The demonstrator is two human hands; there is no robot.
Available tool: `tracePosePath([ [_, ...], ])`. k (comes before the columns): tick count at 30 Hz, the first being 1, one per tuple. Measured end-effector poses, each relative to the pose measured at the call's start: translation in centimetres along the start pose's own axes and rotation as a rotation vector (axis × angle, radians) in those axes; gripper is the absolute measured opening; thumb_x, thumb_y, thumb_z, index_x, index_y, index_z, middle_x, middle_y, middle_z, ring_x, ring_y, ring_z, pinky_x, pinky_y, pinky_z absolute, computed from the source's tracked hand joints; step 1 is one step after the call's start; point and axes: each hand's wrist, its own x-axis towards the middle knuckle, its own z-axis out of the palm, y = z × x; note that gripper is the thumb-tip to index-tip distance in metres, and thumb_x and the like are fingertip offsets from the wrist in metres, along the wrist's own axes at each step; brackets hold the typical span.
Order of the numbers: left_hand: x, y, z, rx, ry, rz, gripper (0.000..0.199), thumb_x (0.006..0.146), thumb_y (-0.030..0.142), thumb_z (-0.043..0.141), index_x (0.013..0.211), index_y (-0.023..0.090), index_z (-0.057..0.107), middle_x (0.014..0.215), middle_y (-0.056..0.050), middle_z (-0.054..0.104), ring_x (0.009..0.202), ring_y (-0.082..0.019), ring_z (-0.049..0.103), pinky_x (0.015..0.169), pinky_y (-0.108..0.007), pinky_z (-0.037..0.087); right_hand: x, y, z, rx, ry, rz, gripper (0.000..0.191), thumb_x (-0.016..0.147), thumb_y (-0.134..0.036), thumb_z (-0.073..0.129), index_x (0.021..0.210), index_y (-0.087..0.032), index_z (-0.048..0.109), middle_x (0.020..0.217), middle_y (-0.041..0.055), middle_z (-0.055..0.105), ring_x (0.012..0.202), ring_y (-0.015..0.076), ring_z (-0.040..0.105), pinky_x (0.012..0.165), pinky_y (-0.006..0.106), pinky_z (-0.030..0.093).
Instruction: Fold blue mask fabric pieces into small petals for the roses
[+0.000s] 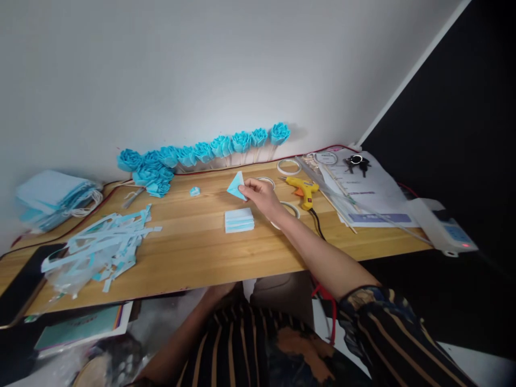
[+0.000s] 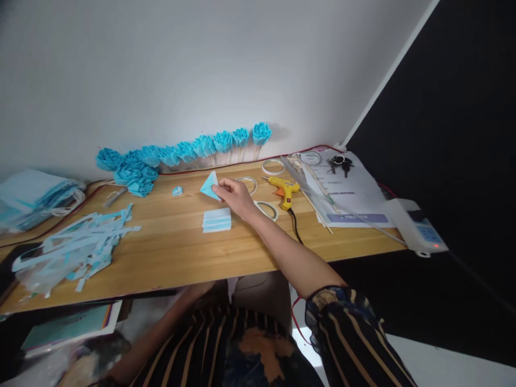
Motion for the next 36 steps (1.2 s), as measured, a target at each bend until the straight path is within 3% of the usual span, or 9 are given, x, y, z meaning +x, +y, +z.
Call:
tracePosePath([
  [3,-2.5,0.2,0.0,0.122,-0.1,-0.074,0.033,0.096,0.031,0.055,0.126,0.036,0.067,0.143,-0.002,0.061,0.134,-0.032,0.053,0.111,-0.049,0.043,0.0,0.0,-0.1,-0.019,0.007,-0.007,0.038,0.08,-0.053,0.067,0.063,-0.022,0.052,0.059,-0.0042,0.05,0.061,0.0124,0.048,0.062,0.027,0.04],
  [5,-4.8,2.1,-1.2,0.146,-0.316,-0.019,0.043,0.096,0.034,0.054,0.138,0.031,0.062,0.149,-0.005,0.057,0.141,-0.032,0.049,0.119,-0.049,0.034,0.0,0.0,0.0,-0.043,-0.015,-0.014,0.037,0.082,-0.049,0.066,0.062,-0.022,0.051,0.059,-0.0041,0.049,0.061,0.0123,0.047,0.061,0.027,0.038],
  [8,-7.2,6.1,-4.7,-0.075,-0.553,0.155,0.045,0.101,0.039,0.046,0.144,0.031,0.056,0.14,-0.006,0.065,0.127,-0.023,0.062,0.108,-0.036,0.046,-0.2,0.1,0.2,-0.111,-0.036,-0.033,0.035,0.083,-0.046,0.064,0.062,-0.022,0.05,0.059,-0.0039,0.047,0.06,0.0121,0.044,0.06,0.027,0.035],
  [10,-7.2,7.9,-7.5,-0.114,-0.398,0.134,0.04,0.1,0.043,0.049,0.134,0.029,0.066,0.12,-0.007,0.076,0.107,-0.022,0.071,0.092,-0.032,0.054,-0.2,0.1,0.3,-0.153,-0.041,-0.046,0.034,0.082,-0.047,0.063,0.063,-0.022,0.049,0.059,-0.004,0.046,0.06,0.0121,0.042,0.058,0.027,0.032],
  [14,-3.0,7.9,-12.0,0.073,0.297,0.057,0.04,0.094,0.051,0.055,0.11,0.021,0.077,0.092,-0.007,0.079,0.079,-0.019,0.07,0.068,-0.026,0.053,-0.3,0.1,0.4,-0.217,-0.079,-0.067,0.033,0.083,-0.048,0.062,0.066,-0.022,0.051,0.061,-0.0042,0.044,0.059,0.012,0.039,0.057,0.028,0.029],
  [16,0.1,7.0,-13.6,0.121,0.509,0.097,0.039,0.089,0.051,0.062,0.106,0.019,0.077,0.093,-0.007,0.078,0.075,-0.018,0.067,0.063,-0.024,0.051,-0.4,0.0,0.4,-0.257,-0.085,-0.077,0.032,0.083,-0.047,0.062,0.067,-0.022,0.052,0.062,-0.004,0.044,0.059,0.0121,0.038,0.057,0.028,0.029],
  [23,6.9,6.7,-15.0,-0.142,0.302,0.128,0.048,0.069,0.061,0.075,0.081,0.014,0.075,0.064,-0.003,0.068,0.053,-0.011,0.056,0.047,-0.021,0.043,-0.7,-0.3,0.4,-0.347,-0.086,-0.109,0.027,0.084,-0.042,0.06,0.067,-0.022,0.053,0.062,-0.0033,0.045,0.059,0.0125,0.039,0.057,0.028,0.03],
  [28,7.7,7.1,-14.2,-0.258,0.318,0.134,0.047,0.066,0.058,0.079,0.06,0.014,0.063,0.058,-0.003,0.065,0.049,-0.008,0.051,0.049,-0.021,0.041,-0.6,0.4,0.3,-0.326,-0.06,-0.068,0.027,0.083,-0.042,0.062,0.068,-0.022,0.053,0.062,-0.0037,0.044,0.058,0.0121,0.038,0.057,0.028,0.03],
  [36,7.8,6.5,-14.6,-0.27,0.298,0.118,0.039,0.073,0.049,0.074,0.06,0.016,0.059,0.057,-0.002,0.064,0.048,-0.008,0.05,0.048,-0.021,0.038,-0.4,0.2,0.2,-0.181,-0.048,0.05,0.034,0.084,-0.052,0.064,0.07,-0.021,0.06,0.065,-0.0013,0.054,0.063,0.0141,0.047,0.061,0.029,0.037],
])
